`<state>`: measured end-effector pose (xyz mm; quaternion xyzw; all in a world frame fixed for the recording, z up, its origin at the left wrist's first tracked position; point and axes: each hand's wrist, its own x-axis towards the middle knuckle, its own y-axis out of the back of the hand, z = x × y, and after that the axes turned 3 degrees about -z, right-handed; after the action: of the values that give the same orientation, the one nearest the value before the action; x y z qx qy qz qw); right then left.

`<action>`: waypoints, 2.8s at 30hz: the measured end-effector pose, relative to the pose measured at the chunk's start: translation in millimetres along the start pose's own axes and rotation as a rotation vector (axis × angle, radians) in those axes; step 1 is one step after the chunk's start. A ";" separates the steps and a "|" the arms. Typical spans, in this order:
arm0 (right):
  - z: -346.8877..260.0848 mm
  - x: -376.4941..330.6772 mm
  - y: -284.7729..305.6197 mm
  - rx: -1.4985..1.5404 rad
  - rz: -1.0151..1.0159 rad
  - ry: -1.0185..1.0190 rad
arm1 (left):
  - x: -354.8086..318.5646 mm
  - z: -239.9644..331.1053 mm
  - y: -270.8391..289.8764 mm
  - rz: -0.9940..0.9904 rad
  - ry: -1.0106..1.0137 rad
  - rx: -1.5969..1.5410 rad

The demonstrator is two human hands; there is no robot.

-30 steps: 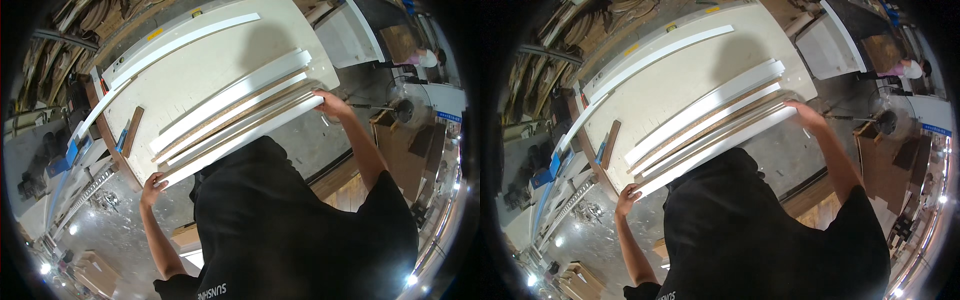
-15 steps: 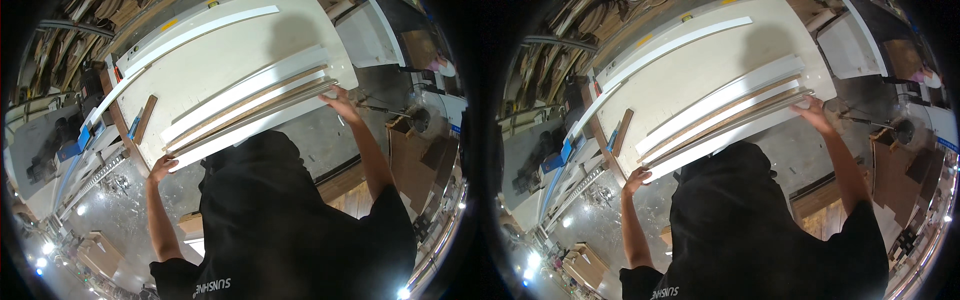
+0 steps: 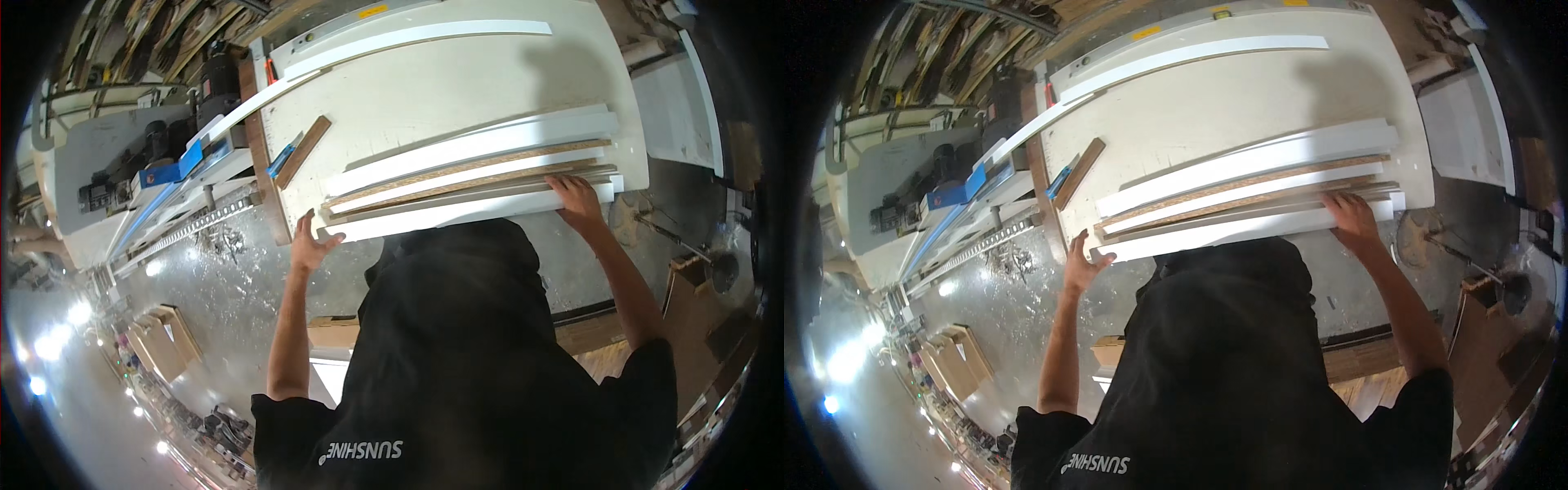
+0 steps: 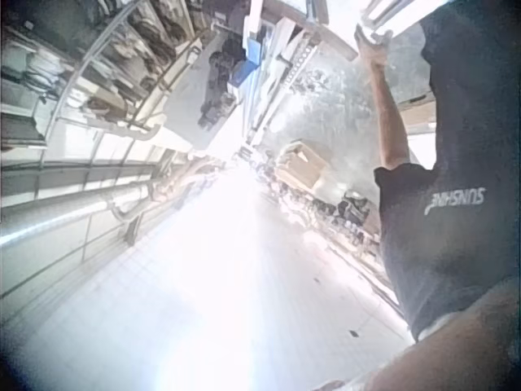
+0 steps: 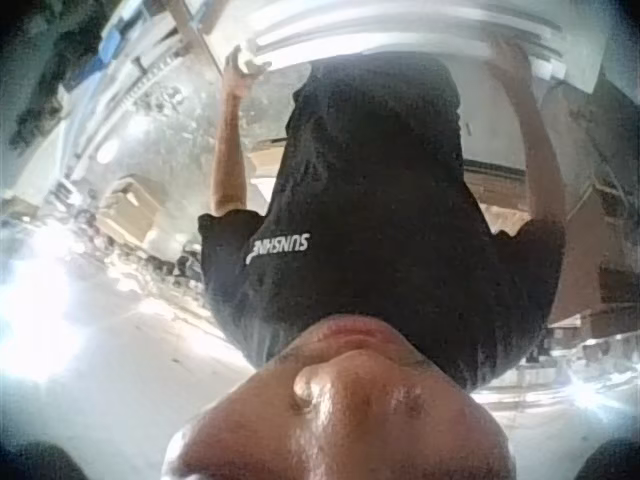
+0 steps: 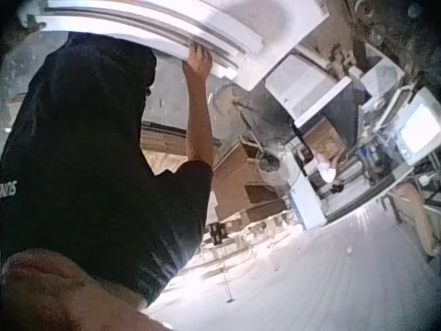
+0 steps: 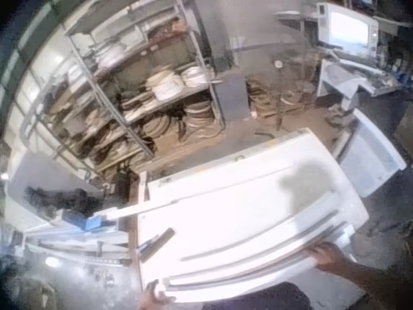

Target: The person sands the edges and corners of several wood strips and a larger board by hand.

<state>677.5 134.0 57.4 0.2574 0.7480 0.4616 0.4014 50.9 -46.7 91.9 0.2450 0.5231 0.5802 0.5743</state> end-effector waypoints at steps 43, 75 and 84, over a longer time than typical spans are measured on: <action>122.6 -61.1 -1.5 0.905 0.325 -0.546 | -39.4 -59.9 -71.5 0.084 0.508 -1.106; 205.2 19.5 10.5 0.343 -0.168 -0.584 | 33.4 -34.3 -74.0 -0.147 0.587 -0.883; 158.6 63.6 31.7 0.122 -0.497 -0.661 | 34.5 -53.4 -83.9 -0.122 0.571 -0.870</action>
<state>776.2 272.8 22.9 0.2266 0.6444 0.1980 0.7030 30.5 -49.6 -11.3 -0.2152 0.3831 0.7528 0.4902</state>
